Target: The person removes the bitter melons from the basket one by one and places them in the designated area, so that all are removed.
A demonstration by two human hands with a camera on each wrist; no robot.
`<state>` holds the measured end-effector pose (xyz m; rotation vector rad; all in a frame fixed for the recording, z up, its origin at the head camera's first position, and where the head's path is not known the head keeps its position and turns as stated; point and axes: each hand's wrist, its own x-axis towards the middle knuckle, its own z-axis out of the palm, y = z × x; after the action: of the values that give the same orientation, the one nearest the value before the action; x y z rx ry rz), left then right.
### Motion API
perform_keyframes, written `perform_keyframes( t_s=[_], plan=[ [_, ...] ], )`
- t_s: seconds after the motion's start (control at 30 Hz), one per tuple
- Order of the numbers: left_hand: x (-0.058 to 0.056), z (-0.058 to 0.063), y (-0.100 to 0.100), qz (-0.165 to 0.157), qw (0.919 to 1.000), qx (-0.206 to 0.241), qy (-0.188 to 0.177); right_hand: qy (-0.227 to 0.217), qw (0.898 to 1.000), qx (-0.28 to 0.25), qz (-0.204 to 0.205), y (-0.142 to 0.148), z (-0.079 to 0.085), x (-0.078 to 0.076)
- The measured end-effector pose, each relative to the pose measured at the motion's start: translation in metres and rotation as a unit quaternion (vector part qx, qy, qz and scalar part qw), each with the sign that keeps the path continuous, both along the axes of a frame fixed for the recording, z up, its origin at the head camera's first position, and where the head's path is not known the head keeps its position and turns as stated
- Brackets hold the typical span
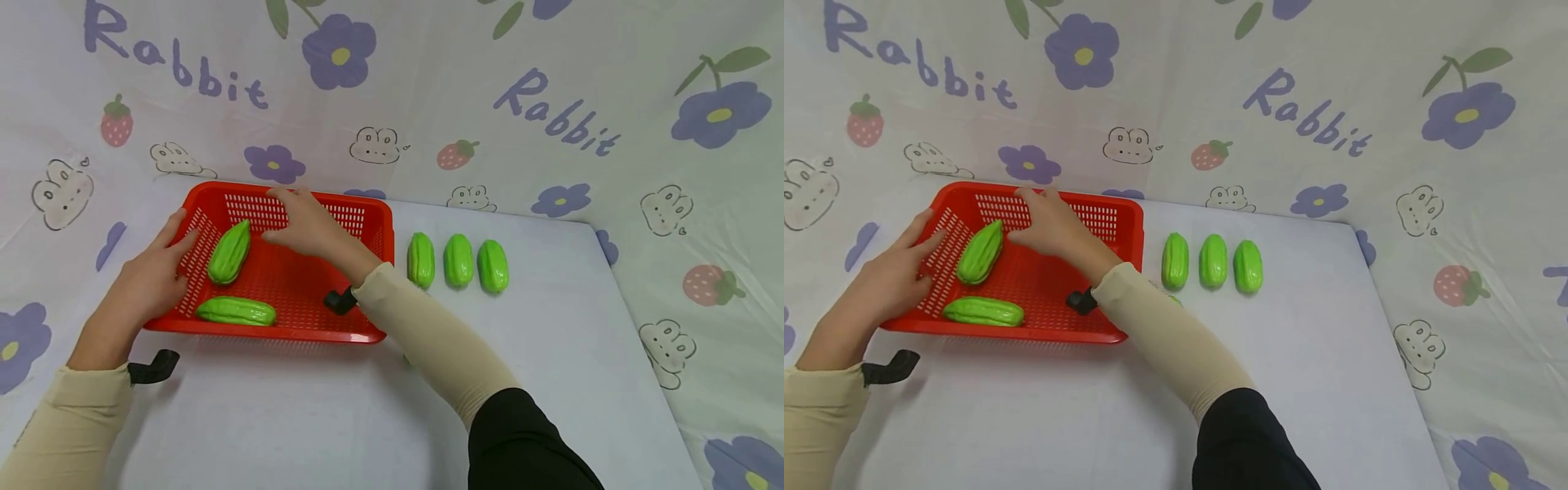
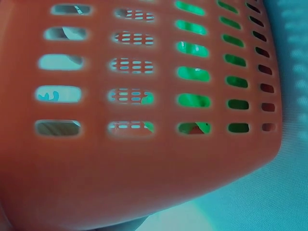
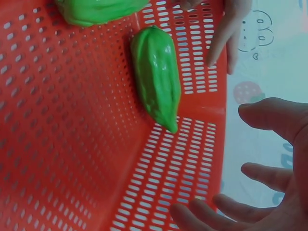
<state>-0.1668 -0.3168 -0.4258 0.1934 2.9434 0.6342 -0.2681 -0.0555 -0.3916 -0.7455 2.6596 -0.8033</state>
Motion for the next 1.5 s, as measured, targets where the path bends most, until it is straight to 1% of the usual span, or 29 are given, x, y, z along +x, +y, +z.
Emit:
perform_keyframes(
  t_s=[0.2,0.33,0.57,0.8,0.9,1.23,1.37,1.5],
  plan=[
    [-0.002,-0.002,0.001,0.001,1.0,-0.001,-0.006,-0.006,1.0,0.014,-0.015,-0.014,-0.018,-0.003],
    [-0.002,-0.002,0.0,0.0,1.0,0.0,-0.008,0.0,0.999,0.031,-0.009,-0.021,-0.025,-0.003],
    [-0.003,-0.002,-0.001,0.003,0.9999,-0.001,-0.01,0.009,0.999,0.029,0.013,-0.025,-0.032,-0.004],
    [-0.002,-0.002,-0.001,0.004,0.9999,-0.001,-0.011,0.013,0.998,0.022,0.064,-0.033,-0.049,-0.008],
    [-0.002,-0.002,-0.001,0.003,1.0,0.0,-0.007,0.006,0.997,0.015,0.076,-0.037,-0.054,-0.009],
    [-0.001,-0.002,-0.002,0.003,1.0,0.0,-0.001,-0.012,0.996,0.019,0.082,-0.05,-0.062,-0.005],
    [-0.002,-0.003,-0.001,0.002,1.0,0.002,-0.001,-0.013,0.996,0.019,0.083,-0.052,-0.065,-0.004],
    [-0.001,-0.003,-0.001,0.001,1.0,-0.001,-0.001,-0.014,0.995,0.031,0.091,-0.055,-0.067,-0.002]
  ],
)
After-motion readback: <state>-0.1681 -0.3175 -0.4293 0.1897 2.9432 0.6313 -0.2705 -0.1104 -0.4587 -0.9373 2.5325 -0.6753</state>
